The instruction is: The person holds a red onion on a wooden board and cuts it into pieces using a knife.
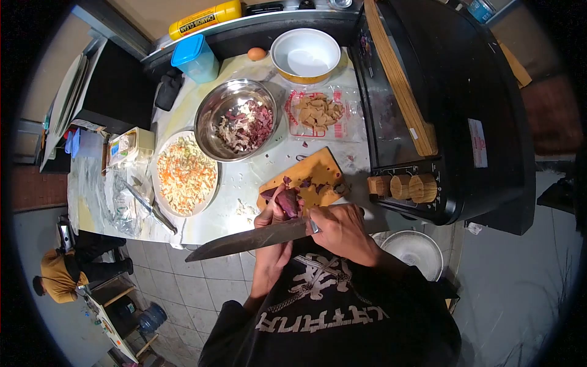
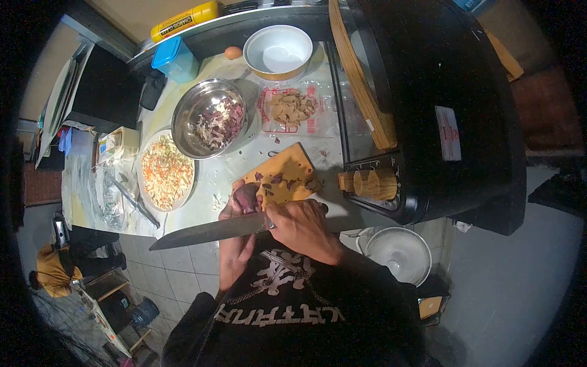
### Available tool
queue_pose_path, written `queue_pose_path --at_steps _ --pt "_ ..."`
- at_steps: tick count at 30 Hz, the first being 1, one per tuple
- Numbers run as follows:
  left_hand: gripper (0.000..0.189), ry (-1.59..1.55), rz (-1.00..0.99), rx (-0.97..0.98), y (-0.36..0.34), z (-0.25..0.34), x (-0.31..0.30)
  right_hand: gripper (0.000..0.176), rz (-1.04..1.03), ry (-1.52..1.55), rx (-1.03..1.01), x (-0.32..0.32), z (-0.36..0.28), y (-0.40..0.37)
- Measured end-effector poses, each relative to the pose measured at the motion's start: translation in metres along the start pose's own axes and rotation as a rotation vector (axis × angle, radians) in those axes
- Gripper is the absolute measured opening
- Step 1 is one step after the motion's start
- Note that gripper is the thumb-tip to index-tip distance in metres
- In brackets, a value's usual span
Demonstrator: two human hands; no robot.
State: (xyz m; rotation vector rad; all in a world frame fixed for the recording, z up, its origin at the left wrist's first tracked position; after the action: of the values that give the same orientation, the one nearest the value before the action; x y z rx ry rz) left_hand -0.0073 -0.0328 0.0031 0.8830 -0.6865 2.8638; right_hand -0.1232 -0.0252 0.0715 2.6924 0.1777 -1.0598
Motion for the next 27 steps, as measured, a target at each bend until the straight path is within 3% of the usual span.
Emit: queue_pose_path --at_steps 10,27 --pt "0.059 0.094 0.022 0.033 -0.0015 0.0059 0.0023 0.017 -0.047 -0.017 0.081 0.0079 0.0077 -0.0049" --pt "0.058 0.192 0.022 0.001 -0.0025 0.0051 0.0051 0.015 -0.008 -0.02 0.031 0.0039 0.0049 -0.0033"
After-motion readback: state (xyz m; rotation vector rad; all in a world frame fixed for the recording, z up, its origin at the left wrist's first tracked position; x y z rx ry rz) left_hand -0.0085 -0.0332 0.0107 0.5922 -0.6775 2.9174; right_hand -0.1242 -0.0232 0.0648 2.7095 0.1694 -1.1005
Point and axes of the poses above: each hand's wrist, its own y-axis towards the middle knuckle, its own x-axis out of the palm, z = x × y, the point moved 9 cm from there along y, towards the middle knuckle, and after that the axes turned 8 degrees about y, right-handed, at the moved point
